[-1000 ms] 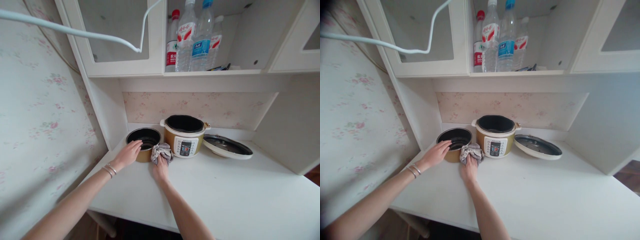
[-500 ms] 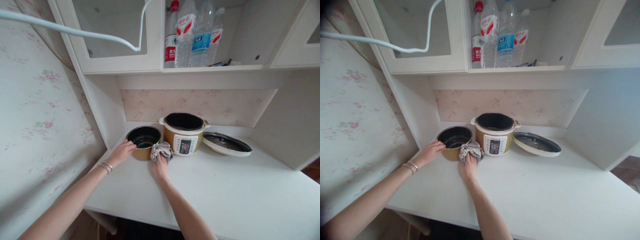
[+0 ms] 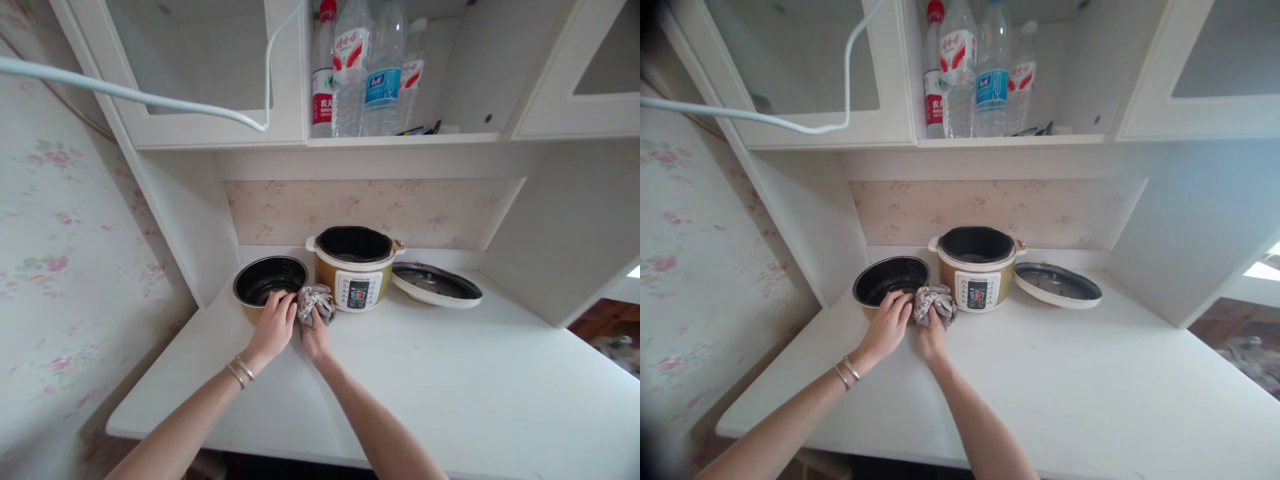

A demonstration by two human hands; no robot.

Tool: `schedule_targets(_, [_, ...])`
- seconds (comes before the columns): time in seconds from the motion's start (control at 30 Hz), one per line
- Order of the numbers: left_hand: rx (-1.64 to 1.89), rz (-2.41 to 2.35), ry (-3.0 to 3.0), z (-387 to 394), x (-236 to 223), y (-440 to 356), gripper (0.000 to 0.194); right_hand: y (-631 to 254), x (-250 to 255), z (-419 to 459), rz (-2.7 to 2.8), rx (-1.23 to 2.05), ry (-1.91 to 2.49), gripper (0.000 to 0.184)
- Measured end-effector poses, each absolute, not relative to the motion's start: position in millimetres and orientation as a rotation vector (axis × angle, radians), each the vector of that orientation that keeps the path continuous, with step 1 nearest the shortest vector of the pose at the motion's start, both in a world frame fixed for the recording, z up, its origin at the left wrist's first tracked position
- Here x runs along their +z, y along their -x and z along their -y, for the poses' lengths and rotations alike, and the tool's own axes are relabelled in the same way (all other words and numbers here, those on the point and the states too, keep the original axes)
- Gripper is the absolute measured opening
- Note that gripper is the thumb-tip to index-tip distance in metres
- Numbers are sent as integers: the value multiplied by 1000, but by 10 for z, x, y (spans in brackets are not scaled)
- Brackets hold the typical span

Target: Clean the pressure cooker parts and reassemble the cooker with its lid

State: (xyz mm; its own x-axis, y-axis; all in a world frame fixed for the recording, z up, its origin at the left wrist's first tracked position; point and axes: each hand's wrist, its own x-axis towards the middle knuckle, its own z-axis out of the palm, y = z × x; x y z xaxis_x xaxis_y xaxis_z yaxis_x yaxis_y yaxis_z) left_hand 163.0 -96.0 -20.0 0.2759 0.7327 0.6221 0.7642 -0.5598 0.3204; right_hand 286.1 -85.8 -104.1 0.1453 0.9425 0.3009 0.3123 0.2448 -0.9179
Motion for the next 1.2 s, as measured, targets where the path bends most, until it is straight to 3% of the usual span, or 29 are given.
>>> schedule_targets(0.1, [-1358, 1694, 2616, 1107, -123, -1739, 42, -3037, -782, 893, 1174, 986, 1203, 41])
schedule_targets(0.33, [-1890, 2792, 2988, 1080, 224, -2171, 65, -3428, -24, 1009, 1069, 1610, 938, 30])
schedule_targets(0.63, [-2257, 2903, 2707, 786, 491, -2359, 49, -3991, 391, 1116, 1299, 1699, 774, 40])
schedule_targets(0.77, [-1989, 2918, 2572, 367, 877, -2224, 55, -4351, 265, 1125, 1047, 1730, 718, 35])
schedule_targets(1.0, [-2007, 2375, 2365, -534, 1882, -2460, 60, -4800, -625, 1383, 812, 1720, 945, 32])
schedule_targets(1.2, [-1686, 2191, 2434, -935, 1960, -3208, 48, -4918, -1016, 1620, 432, 1570, 794, 30])
